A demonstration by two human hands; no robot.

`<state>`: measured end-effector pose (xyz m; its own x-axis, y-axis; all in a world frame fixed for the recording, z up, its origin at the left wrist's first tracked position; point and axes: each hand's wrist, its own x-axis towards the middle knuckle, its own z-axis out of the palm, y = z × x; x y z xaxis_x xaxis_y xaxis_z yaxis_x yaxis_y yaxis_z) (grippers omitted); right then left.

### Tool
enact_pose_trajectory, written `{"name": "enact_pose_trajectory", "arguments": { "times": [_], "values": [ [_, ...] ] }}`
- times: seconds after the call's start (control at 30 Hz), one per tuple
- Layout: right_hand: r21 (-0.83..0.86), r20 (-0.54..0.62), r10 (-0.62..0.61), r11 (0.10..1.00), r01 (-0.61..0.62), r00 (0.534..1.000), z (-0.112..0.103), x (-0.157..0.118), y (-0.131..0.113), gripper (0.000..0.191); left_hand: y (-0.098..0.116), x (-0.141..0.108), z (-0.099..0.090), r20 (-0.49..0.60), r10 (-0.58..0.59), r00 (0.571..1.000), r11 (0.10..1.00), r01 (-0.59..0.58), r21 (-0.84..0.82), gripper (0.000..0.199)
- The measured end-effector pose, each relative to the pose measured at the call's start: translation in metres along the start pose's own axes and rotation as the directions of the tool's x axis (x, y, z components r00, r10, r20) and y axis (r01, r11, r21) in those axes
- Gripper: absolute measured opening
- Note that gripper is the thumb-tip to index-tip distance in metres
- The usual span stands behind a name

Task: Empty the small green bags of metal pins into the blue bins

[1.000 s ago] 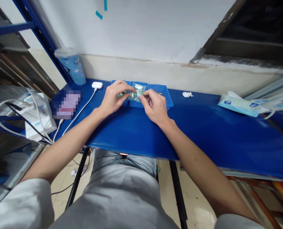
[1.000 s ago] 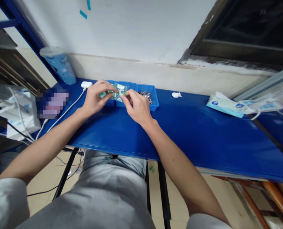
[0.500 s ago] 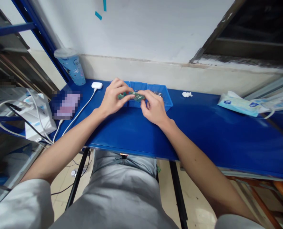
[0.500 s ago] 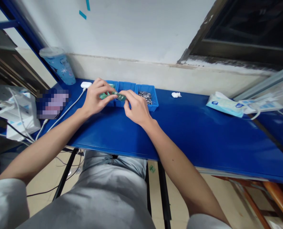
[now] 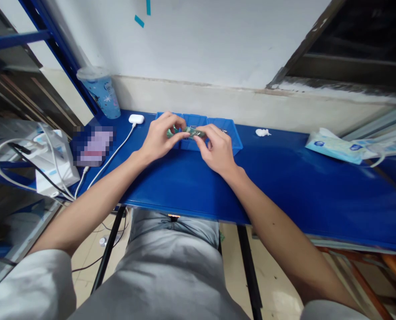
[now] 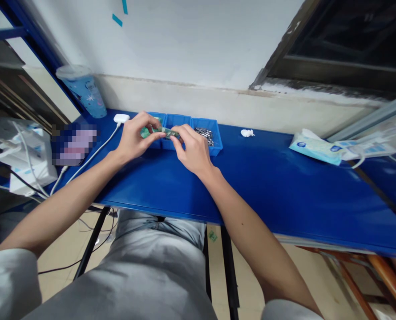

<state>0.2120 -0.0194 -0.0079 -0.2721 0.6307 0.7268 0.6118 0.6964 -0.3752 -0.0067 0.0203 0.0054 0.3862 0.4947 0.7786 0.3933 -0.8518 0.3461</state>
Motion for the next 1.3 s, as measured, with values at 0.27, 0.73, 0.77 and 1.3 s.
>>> {"name": "enact_pose_trajectory", "arguments": {
  "times": [0.27, 0.73, 0.77, 1.3],
  "values": [
    [0.005, -0.004, 0.020, 1.000, -0.020, 1.000, -0.0008, 0.0000, -0.0023, 0.024, 0.0018, 0.0009, -0.0018, 0.049, 0.017, 0.999, 1.000, -0.017, 0.008, 0.040],
    [-0.019, -0.001, 0.035, 0.999, -0.035, 0.999, -0.0009, 0.0003, -0.0012, 0.025, -0.0010, -0.0005, -0.0014, 0.117, 0.002, 0.993, 1.000, 0.000, -0.018, 0.038],
    [-0.017, -0.004, 0.032, 0.999, -0.032, 0.999, -0.0007, 0.0002, -0.0012, 0.024, -0.0015, -0.0006, -0.0009, 0.113, 0.004, 0.994, 1.000, -0.002, -0.018, 0.038],
    [0.156, -0.065, 0.196, 0.971, -0.184, 0.978, 0.0057, 0.0001, 0.0011, 0.032, -0.0030, -0.0018, 0.0039, 0.035, 0.018, 0.999, 0.997, -0.015, -0.074, 0.027]
  ]
}}
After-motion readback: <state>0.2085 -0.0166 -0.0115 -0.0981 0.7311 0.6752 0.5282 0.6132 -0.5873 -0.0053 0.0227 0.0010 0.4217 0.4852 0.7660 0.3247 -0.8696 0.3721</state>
